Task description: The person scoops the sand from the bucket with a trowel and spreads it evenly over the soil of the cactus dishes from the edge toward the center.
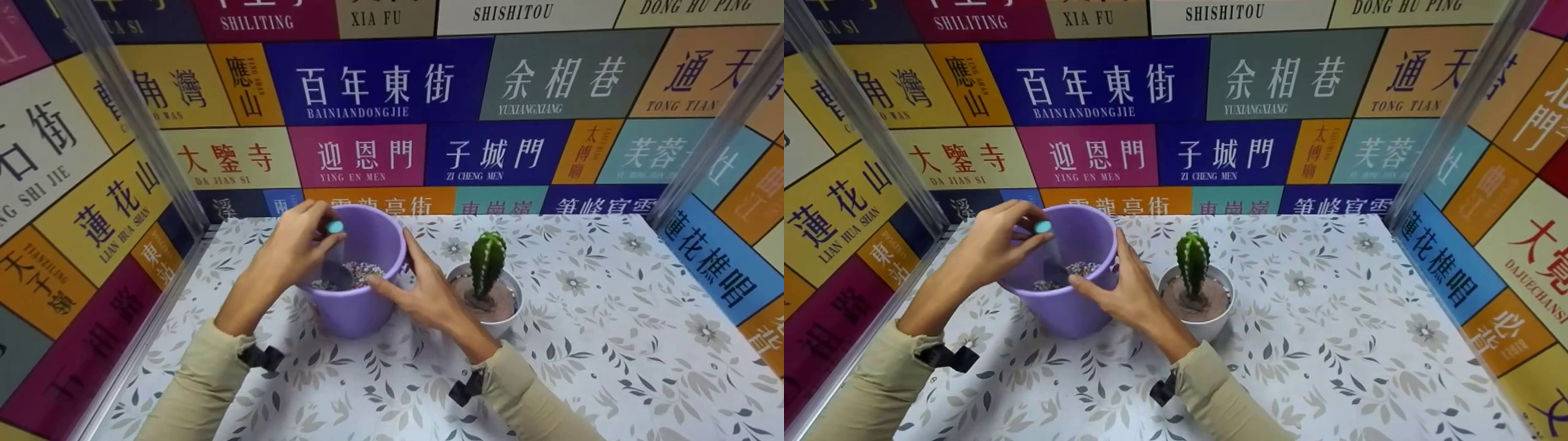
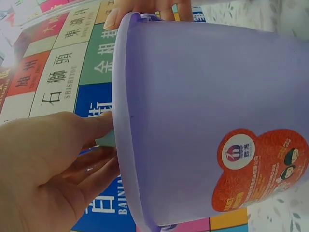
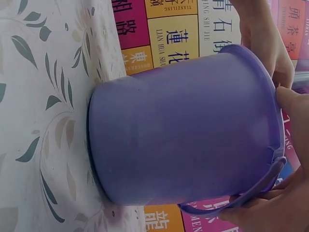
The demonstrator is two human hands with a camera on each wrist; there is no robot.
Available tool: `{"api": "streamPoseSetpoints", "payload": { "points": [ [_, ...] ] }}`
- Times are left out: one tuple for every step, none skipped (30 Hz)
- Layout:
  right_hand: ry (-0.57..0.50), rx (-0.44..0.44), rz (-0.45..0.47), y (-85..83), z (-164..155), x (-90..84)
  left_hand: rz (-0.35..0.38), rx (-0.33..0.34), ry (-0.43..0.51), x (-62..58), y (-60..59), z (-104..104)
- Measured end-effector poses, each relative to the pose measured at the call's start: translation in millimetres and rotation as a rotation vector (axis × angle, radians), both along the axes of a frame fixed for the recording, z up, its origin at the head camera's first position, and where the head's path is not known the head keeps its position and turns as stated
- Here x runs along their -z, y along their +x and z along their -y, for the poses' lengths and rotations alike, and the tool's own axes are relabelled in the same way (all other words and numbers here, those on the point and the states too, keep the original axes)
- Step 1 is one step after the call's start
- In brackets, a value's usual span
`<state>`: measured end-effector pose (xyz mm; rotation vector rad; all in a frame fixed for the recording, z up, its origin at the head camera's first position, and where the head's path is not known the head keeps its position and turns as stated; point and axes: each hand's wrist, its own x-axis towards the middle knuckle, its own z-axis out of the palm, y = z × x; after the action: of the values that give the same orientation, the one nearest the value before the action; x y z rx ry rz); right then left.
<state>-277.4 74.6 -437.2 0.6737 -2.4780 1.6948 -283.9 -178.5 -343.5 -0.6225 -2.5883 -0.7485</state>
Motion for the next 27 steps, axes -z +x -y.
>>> {"api": "streamPoseSetpoints", "payload": {
  "points": [
    [0.000, -0.005, -0.001, -1.5, 1, 0.5, 0.004, -0.024, 0.006, -0.2, 0.6, 2],
    [0.000, -0.007, 0.000, -2.9, 2, 1.0, 0.011, -0.048, 0.011, -0.4, 1.4, 4],
    [0.001, -0.008, 0.002, -4.1, 3, 1.6, 0.019, -0.068, 0.017, -0.3, 2.1, 6],
    [0.001, -0.009, 0.006, -5.3, 4, 2.1, 0.030, -0.090, 0.017, 0.0, 3.1, 8],
    [0.003, -0.006, 0.010, -6.2, 5, 2.8, 0.045, -0.112, 0.015, 0.1, 4.3, 10],
    [0.002, -0.006, 0.013, -7.3, 6, 3.3, 0.055, -0.127, 0.012, 0.2, 5.6, 12],
    [-0.006, -0.010, 0.015, -8.1, 6, 3.7, 0.066, -0.137, 0.009, 0.4, 6.7, 13],
    [-0.013, -0.013, 0.019, -8.9, 7, 4.4, 0.075, -0.141, 0.009, 0.4, 7.8, 15],
    [-0.023, -0.020, 0.019, -9.8, 9, 5.0, 0.076, -0.140, 0.004, 0.4, 8.9, 17],
    [-0.031, -0.025, 0.018, -10.5, 10, 5.7, 0.069, -0.138, -0.011, 0.3, 10.5, 19],
    [-0.040, -0.029, 0.019, -11.0, 11, 6.4, 0.059, -0.135, -0.031, 0.4, 11.9, 21],
    [-0.051, -0.036, 0.020, -11.6, 12, 7.0, 0.044, -0.132, -0.058, 0.6, 13.3, 23],
    [-0.063, -0.044, 0.019, -11.7, 13, 7.2, 0.036, -0.133, -0.089, 0.4, 14.7, 25],
    [-0.071, -0.048, 0.019, -11.9, 15, 7.4, 0.032, -0.141, -0.128, 0.3, 16.4, 26],
    [-0.079, -0.053, 0.018, -11.7, 16, 7.4, 0.035, -0.152, -0.168, 0.0, 18.3, 26],
    [-0.084, -0.054, 0.020, -10.8, 17, 7.5, 0.044, -0.167, -0.208, 0.0, 20.1, 26],
    [-0.088, -0.054, 0.019, -9.9, 18, 7.6, 0.063, -0.182, -0.244, -0.1, 21.8, 26],
    [-0.088, -0.057, 0.018, -8.7, 18, 7.5, 0.087, -0.200, -0.277, -0.5, 23.1, 25],
    [-0.083, -0.057, 0.017, -7.4, 19, 7.4, 0.110, -0.216, -0.308, -1.2, 24.4, 24],
    [-0.076, -0.054, 0.016, -6.2, 20, 7.0, 0.123, -0.229, -0.336, -1.7, 25.1, 22],
    [-0.066, -0.048, 0.015, -5.1, 20, 7.0, 0.128, -0.238, -0.360, -2.2, 25.3, 20],
    [-0.058, -0.043, 0.012, -4.1, 20, 6.9, 0.123, -0.242, -0.382, -2.5, 25.2, 19],
    [-0.049, -0.036, 0.010, -3.5, 20, 6.9, 0.114, -0.242, -0.404, -2.8, 24.7, 16],
    [-0.042, -0.030, 0.011, -3.0, 20, 6.9, 0.099, -0.240, -0.422, -2.8, 23.8, 14],
    [-0.040, -0.025, 0.010, -3.0, 20, 7.0, 0.075, -0.236, -0.442, -2.5, 22.7, 12],
    [-0.040, -0.021, 0.009, -3.1, 19, 7.1, 0.044, -0.232, -0.470, -1.9, 21.0, 11],
    [-0.043, -0.018, 0.006, -3.5, 19, 7.6, 0.016, -0.229, -0.501, -1.3, 19.2, 9]
  ]
}}
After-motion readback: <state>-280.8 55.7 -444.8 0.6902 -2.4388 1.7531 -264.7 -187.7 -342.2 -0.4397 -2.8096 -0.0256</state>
